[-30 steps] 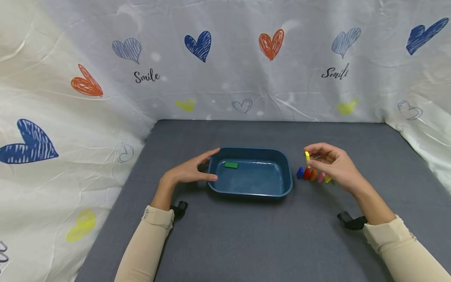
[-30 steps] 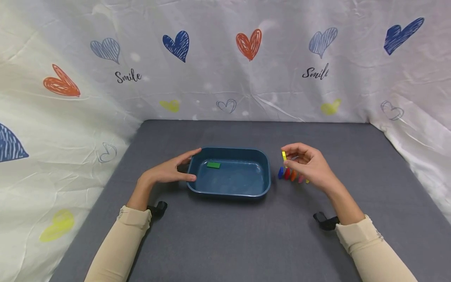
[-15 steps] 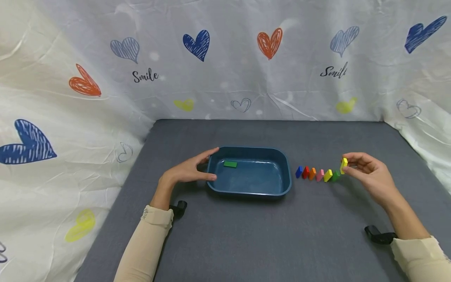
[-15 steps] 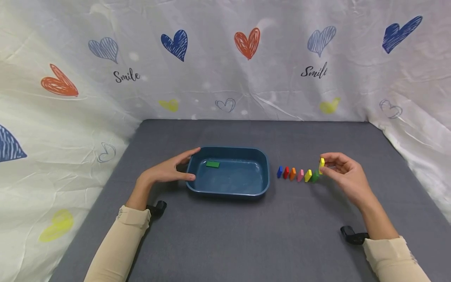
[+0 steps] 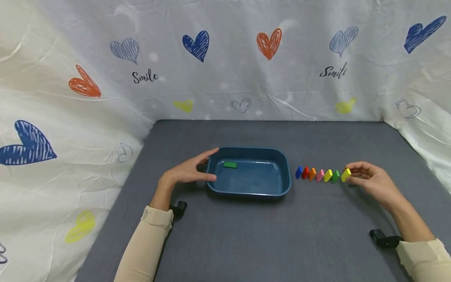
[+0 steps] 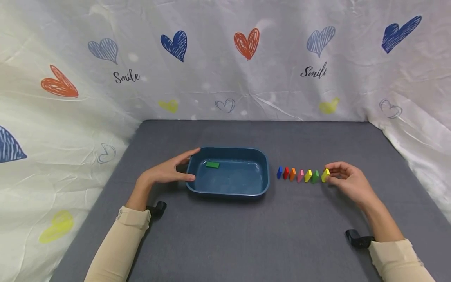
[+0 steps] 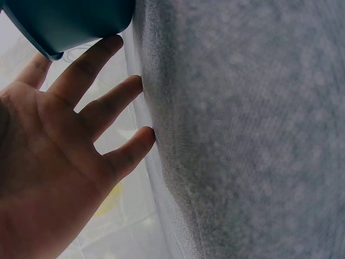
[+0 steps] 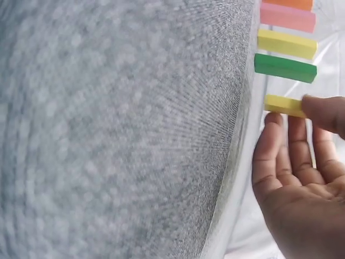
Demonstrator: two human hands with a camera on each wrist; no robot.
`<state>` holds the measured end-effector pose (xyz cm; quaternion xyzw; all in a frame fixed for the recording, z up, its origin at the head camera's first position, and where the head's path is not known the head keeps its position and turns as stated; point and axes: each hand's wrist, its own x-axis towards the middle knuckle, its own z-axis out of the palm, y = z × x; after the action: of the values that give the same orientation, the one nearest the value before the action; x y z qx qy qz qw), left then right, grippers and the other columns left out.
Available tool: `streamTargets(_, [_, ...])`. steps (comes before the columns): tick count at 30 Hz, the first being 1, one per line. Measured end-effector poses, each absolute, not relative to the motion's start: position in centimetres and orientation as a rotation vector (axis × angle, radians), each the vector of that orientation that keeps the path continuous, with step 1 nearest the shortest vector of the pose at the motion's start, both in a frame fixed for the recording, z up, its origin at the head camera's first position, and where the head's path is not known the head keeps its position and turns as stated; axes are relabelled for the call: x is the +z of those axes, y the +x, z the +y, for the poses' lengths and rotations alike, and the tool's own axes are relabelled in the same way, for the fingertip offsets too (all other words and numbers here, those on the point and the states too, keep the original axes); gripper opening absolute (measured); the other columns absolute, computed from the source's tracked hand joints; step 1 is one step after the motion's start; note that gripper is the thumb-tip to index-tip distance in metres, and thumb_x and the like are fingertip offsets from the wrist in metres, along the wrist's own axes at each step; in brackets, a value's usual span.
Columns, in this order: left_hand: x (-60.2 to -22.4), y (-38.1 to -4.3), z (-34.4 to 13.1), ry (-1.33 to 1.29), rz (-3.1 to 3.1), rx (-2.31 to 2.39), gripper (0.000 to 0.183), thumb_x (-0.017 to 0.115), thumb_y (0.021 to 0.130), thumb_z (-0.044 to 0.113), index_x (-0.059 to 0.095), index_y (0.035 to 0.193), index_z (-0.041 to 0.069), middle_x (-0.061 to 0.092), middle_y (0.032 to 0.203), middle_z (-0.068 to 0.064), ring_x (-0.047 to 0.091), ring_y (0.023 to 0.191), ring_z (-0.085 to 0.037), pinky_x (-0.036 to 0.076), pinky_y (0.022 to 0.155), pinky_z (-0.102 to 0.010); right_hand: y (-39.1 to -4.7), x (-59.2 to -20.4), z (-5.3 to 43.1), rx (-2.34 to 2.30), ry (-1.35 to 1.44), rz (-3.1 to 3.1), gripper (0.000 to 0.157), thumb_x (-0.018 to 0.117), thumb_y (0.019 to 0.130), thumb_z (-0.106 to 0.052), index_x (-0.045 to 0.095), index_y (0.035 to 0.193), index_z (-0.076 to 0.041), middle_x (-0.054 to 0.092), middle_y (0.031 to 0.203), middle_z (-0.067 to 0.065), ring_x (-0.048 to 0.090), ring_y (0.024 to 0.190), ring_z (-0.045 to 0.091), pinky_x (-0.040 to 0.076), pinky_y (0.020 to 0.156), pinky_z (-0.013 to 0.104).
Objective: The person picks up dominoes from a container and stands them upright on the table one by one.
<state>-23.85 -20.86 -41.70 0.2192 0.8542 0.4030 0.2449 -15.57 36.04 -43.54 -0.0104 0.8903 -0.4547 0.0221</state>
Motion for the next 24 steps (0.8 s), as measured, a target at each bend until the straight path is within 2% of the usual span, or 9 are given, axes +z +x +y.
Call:
streamTargets(8, [-41.71,-23.98,-20.91,0.613,2.331,1.100,0.094,0.078,0.088,0.048,0.016,0.159,0.053,0.014,0.171,0.008,0.023,0.157,-0.033,0.029,0.118,-0.068,-16.09,-43.89,35.87,-1.273,-0.064,2.768,0.039,0.069,0.098,-0.015,0.057,0.130,0.005,0.063,0.101,-0.023,0.059,0.088,-0.013,0.054,0.070,0.019])
streamTargets(24, [-41.73,-23.94,-20.84,0.620,2.318,1.116,0.094,0.079,0.088,0.047,0.017,0.159,0.052,0.014,0.171,0.007,0.022,0.157,-0.035,0.027,0.119,-0.068,-16.00,-43.79,35.58,-1.276,-0.053,2.774,0.041,0.070,0.097,-0.012,0.055,0.130,0.005,0.060,0.104,-0.019,0.057,0.089,-0.013,0.053,0.070,0.018])
